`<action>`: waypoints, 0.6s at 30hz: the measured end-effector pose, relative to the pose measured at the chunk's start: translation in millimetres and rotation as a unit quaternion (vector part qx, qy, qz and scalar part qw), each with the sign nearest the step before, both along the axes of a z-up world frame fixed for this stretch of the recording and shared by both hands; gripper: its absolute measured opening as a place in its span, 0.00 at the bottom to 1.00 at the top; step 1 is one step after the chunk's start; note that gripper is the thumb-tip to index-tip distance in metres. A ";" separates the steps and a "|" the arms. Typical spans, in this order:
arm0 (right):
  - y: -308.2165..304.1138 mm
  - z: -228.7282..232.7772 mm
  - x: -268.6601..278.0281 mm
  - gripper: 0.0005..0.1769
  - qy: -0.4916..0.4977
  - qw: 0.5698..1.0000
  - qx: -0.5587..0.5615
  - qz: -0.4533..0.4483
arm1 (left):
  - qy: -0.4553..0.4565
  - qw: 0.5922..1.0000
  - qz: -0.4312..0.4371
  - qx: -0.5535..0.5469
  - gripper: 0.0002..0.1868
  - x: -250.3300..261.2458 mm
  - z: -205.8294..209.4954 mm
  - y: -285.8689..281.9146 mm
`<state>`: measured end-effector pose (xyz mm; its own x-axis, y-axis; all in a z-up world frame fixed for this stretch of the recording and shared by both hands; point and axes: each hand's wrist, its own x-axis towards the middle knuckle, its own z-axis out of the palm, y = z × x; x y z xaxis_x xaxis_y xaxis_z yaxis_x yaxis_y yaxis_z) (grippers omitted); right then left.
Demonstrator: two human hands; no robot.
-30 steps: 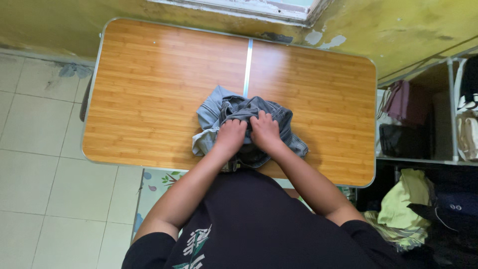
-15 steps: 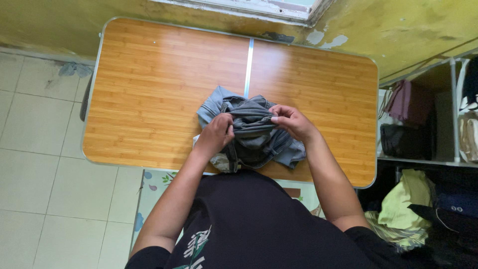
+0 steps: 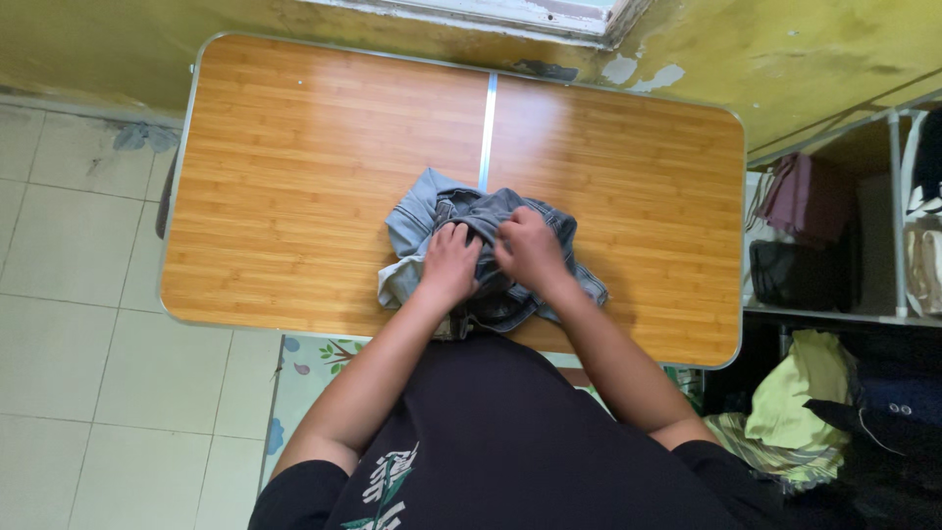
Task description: The person folds a pair of jeans by laying them flat on a table, aligning the legs, and folding the garment into a square shape by hand.
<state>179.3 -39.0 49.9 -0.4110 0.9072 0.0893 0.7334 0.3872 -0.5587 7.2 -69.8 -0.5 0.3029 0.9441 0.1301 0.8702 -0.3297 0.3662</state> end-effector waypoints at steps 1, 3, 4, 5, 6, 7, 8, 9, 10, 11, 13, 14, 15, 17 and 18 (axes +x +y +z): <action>-4.3 0.7 -8.1 0.04 0.037 0.997 0.066 -0.004 | -0.002 1.000 -0.009 0.026 0.33 2.0 -6.0 -0.4; -10.2 -4.9 -20.1 0.06 0.120 0.993 0.007 0.013 | -0.059 0.998 0.005 0.033 0.28 2.6 -18.0 0.3; -13.0 -11.2 -22.2 0.07 0.203 0.977 -0.053 0.030 | -0.114 0.992 0.019 0.039 0.24 0.9 -22.3 -1.4; -12.2 -19.7 -21.3 0.07 0.203 0.977 -0.055 0.030 | -0.114 0.993 0.020 0.037 0.24 -2.0 -25.1 -3.9; -6.3 -30.1 -19.0 0.05 0.165 0.986 -0.032 0.013 | -0.096 0.995 0.005 0.032 0.24 -5.1 -26.8 -3.4; -1.1 -40.7 -15.5 0.03 0.126 0.992 -0.009 -0.005 | -0.079 0.996 -0.009 0.027 0.25 -7.1 -27.9 -2.2; 2.4 -49.7 -11.1 0.03 0.126 0.992 -0.009 -0.004 | -0.078 0.997 -0.008 0.027 0.25 -8.4 -28.5 -0.5; 5.4 -57.2 -6.5 0.03 0.075 0.997 -0.018 0.020 | -0.081 0.997 -0.006 0.015 0.19 -9.0 -29.8 1.5; 5.6 -63.9 -1.5 0.04 0.023 0.998 -0.028 0.043 | -0.087 0.996 -0.005 0.001 0.13 -6.4 -32.8 1.5; 2.7 -69.9 -0.4 0.04 0.022 0.998 -0.029 0.043 | -0.088 0.996 -0.005 0.000 0.13 -2.8 -36.4 0.1; -1.7 -79.0 -5.1 0.05 -0.071 0.997 -0.042 0.004 | -0.098 0.995 -0.001 0.019 0.10 3.2 -42.9 2.1; -4.5 -83.7 -6.1 0.05 -0.071 0.997 -0.042 0.004 | -0.098 0.995 -0.001 0.018 0.10 6.9 -45.9 1.8; -6.9 -89.3 -7.3 0.08 -0.098 0.995 -0.013 0.012 | -0.076 0.997 0.006 0.016 0.08 10.8 -48.1 1.5; -9.7 -102.1 -10.3 0.11 -0.125 0.992 0.017 0.020 | -0.053 0.998 0.015 0.016 0.05 14.2 -48.2 2.4; -11.6 -108.5 -11.7 0.12 -0.142 0.989 0.031 0.018 | -0.047 0.998 0.006 0.041 0.07 15.3 -46.3 2.4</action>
<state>167.6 -50.7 -58.5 -0.4589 0.8882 0.0205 0.8430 0.4426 -0.3057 22.5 -67.3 -46.7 0.2745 0.9326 0.2344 0.8375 -0.3517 0.4183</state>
